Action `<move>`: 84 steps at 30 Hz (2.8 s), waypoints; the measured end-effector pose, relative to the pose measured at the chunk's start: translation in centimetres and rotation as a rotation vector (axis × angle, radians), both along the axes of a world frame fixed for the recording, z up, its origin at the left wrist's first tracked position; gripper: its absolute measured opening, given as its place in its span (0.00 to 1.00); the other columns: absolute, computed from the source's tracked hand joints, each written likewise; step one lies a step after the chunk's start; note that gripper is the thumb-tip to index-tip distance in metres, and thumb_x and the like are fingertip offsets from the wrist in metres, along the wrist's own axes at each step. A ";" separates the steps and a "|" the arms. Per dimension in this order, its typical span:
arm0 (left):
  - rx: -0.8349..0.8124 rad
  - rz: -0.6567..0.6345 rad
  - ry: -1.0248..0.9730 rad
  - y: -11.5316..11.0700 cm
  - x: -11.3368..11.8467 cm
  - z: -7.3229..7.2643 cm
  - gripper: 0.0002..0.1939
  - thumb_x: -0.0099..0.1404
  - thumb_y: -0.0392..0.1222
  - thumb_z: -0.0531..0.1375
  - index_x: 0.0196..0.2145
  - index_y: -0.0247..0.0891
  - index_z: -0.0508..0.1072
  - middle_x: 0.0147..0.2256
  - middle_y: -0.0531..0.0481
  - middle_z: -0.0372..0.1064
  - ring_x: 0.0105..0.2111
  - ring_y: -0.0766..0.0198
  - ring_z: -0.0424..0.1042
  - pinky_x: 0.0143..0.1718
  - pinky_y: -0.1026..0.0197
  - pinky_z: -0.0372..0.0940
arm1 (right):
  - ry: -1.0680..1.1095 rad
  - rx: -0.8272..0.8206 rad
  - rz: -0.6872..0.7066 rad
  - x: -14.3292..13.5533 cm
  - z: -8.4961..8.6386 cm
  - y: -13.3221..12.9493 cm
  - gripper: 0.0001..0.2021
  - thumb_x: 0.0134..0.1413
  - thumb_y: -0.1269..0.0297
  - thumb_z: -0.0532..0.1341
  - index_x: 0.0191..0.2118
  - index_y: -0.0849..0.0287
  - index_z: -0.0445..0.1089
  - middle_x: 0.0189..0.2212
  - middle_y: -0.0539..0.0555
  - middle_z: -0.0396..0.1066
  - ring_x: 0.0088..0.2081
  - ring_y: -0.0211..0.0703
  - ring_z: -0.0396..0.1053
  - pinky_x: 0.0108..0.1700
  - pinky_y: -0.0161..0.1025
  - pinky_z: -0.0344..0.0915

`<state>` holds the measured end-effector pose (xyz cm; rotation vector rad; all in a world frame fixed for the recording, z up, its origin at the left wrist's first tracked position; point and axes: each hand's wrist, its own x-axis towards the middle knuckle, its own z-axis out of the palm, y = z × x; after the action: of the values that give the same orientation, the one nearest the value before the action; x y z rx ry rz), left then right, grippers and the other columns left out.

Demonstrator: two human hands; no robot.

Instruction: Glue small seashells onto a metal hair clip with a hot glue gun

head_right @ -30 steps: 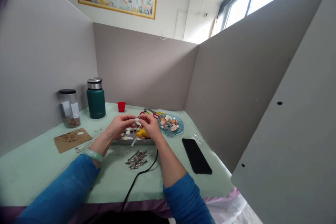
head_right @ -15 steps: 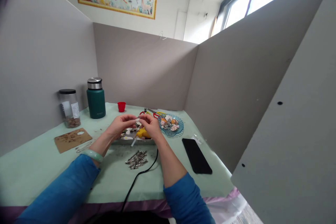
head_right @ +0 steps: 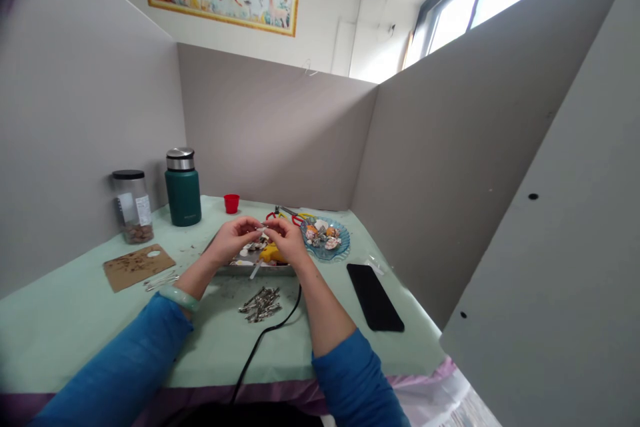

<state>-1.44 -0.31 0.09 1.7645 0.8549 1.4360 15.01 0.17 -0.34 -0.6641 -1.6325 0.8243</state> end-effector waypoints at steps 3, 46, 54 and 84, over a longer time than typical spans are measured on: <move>0.064 0.039 0.031 0.1 0.0 -0.2 0.12 0.51 0.45 0.65 0.32 0.37 0.73 0.28 0.50 0.70 0.26 0.65 0.68 0.28 0.64 0.63 | -0.022 -0.003 -0.022 0.1 0.0 0.1 0.11 0.49 0.58 0.60 0.37 0.57 0.72 0.26 0.50 0.69 0.24 0.35 0.64 0.26 0.32 0.61; 0.090 0.001 -0.044 0.4 0.5 -0.4 0.14 0.52 0.41 0.64 0.36 0.35 0.68 0.33 0.47 0.71 0.35 0.61 0.72 0.40 0.56 0.67 | -0.056 0.102 -0.170 0.2 -0.2 0.4 0.07 0.49 0.59 0.59 0.30 0.57 0.68 0.23 0.48 0.65 0.24 0.36 0.64 0.25 0.33 0.61; 0.126 0.010 -0.009 0.9 0.3 -0.8 0.13 0.53 0.41 0.63 0.36 0.35 0.69 0.33 0.47 0.71 0.34 0.61 0.71 0.39 0.57 0.66 | -0.136 0.190 -0.196 0.2 -0.3 0.4 0.06 0.50 0.62 0.58 0.29 0.58 0.69 0.28 0.50 0.65 0.25 0.35 0.63 0.27 0.33 0.62; 0.244 0.083 0.113 0.9 0.2 -0.8 0.09 0.56 0.43 0.62 0.33 0.37 0.72 0.31 0.48 0.72 0.32 0.62 0.71 0.35 0.60 0.67 | -0.196 0.244 -0.227 0.3 -0.3 0.3 0.06 0.51 0.64 0.57 0.29 0.59 0.68 0.28 0.50 0.65 0.28 0.36 0.62 0.29 0.32 0.60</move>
<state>-1.29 0.57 -0.67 2.0288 0.8477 1.5614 15.26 0.43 -0.65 -0.7571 -1.7594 0.3978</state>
